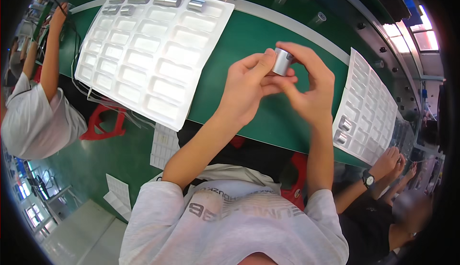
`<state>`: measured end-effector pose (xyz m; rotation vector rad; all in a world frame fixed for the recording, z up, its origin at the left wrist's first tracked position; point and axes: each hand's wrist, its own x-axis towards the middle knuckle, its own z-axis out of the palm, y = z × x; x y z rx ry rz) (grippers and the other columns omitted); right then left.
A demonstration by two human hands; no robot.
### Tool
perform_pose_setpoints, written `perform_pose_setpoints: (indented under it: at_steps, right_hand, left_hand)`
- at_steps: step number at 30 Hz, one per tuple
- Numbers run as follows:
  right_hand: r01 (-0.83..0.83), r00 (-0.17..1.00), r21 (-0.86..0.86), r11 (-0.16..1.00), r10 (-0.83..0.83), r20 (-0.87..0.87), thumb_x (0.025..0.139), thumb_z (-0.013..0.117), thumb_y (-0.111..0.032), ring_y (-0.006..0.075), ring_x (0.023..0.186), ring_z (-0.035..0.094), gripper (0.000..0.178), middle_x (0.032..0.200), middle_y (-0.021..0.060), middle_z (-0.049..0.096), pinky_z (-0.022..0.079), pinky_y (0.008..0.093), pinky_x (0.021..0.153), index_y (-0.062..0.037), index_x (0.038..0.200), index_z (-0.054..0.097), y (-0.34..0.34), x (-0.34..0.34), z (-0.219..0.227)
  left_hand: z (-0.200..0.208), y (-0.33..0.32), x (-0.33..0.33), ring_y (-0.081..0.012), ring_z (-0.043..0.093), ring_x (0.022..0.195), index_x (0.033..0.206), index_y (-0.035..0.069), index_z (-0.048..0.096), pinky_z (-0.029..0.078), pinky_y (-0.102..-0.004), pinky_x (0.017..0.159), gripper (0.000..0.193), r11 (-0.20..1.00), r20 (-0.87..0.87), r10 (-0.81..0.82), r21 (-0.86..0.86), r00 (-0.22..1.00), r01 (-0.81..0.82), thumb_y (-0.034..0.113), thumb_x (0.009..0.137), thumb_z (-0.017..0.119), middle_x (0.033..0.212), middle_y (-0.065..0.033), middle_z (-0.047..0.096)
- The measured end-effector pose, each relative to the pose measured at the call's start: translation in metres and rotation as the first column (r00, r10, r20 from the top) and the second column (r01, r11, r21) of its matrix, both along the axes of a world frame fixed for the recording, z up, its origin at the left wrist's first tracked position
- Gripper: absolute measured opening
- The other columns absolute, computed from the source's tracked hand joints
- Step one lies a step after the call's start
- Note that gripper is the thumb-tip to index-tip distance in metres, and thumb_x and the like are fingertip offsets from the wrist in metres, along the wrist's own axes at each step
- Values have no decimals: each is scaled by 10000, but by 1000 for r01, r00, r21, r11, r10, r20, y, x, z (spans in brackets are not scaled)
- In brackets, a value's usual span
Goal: Assembling small metal components by inserting internal parts into cylindrical housings at an assembly line.
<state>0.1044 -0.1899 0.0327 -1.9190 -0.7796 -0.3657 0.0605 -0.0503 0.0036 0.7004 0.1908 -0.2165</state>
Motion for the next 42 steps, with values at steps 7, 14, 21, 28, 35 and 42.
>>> perform_pose_setpoints:
  at_steps: [7, 14, 21, 28, 35, 42]
  right_hand:
    - [239, 966, -123, 963, -249, -67, 703, 824, -49, 105, 861, 615, 416, 1014, 57, 677, 481, 241, 760, -17, 1084, 662, -60, 84, 15]
    - [521, 841, -545, 657, -505, 195, 654, 862, -180, 189, 656, 646, 361, 726, 90, 664, 492, 310, 645, -20, 862, 614, -183, 227, -61]
    - [415, 901, -533, 737, -415, 128, 682, 828, -232, 243, 767, 672, 332, 828, 108, 679, 526, 354, 711, -47, 909, 672, -145, 208, -58]
    - [776, 305, -623, 96, -923, 237, 813, 583, -209, 342, 1017, 661, 282, 1063, 158, 698, 515, 421, 897, -146, 1056, 710, -286, 230, -19]
    - [710, 586, -632, 311, -759, 284, 817, 619, -221, 359, 1065, 639, 341, 1141, 180, 671, 498, 430, 945, -131, 1141, 674, -334, 278, -57]
    - [492, 801, -717, 494, -580, 150, 769, 672, -65, 329, 1023, 652, 340, 1088, 165, 679, 510, 395, 924, -80, 1108, 680, -232, 326, -94]
  left_hand:
    - [12, 32, 6, -201, 678, 918, 1147, -27, 607, 547, -308, 814, 310, 880, 250, 122, 421, 961, -221, 200, 937, 627, 1004, -130, 677]
    - [-13, 162, 78, -307, 638, 878, 914, 35, 715, 507, -373, 771, 132, -217, 676, 12, 721, 737, -658, 21, 791, 669, 946, -115, 687]
    - [-38, 195, 119, -372, 578, 1014, 1012, 16, 691, 461, -424, 898, 271, -304, 434, -513, 715, 741, -629, -10, 748, 638, 1059, -160, 653]
    - [-5, 171, 112, -273, 613, 1000, 1126, 15, 631, 481, -337, 903, 281, -199, 371, -406, 856, 835, -477, -33, 850, 608, 1072, -133, 636]
    - [10, 134, 76, -208, 621, 922, 1287, -19, 521, 502, -361, 878, 329, 534, 484, -82, 760, 871, -371, 153, 1025, 422, 1002, -135, 630]
    - [16, 65, 42, -170, 553, 719, 1240, -3, 507, 462, -303, 640, 326, 941, 190, 74, 313, 979, -132, 216, 1018, 411, 881, -116, 588]
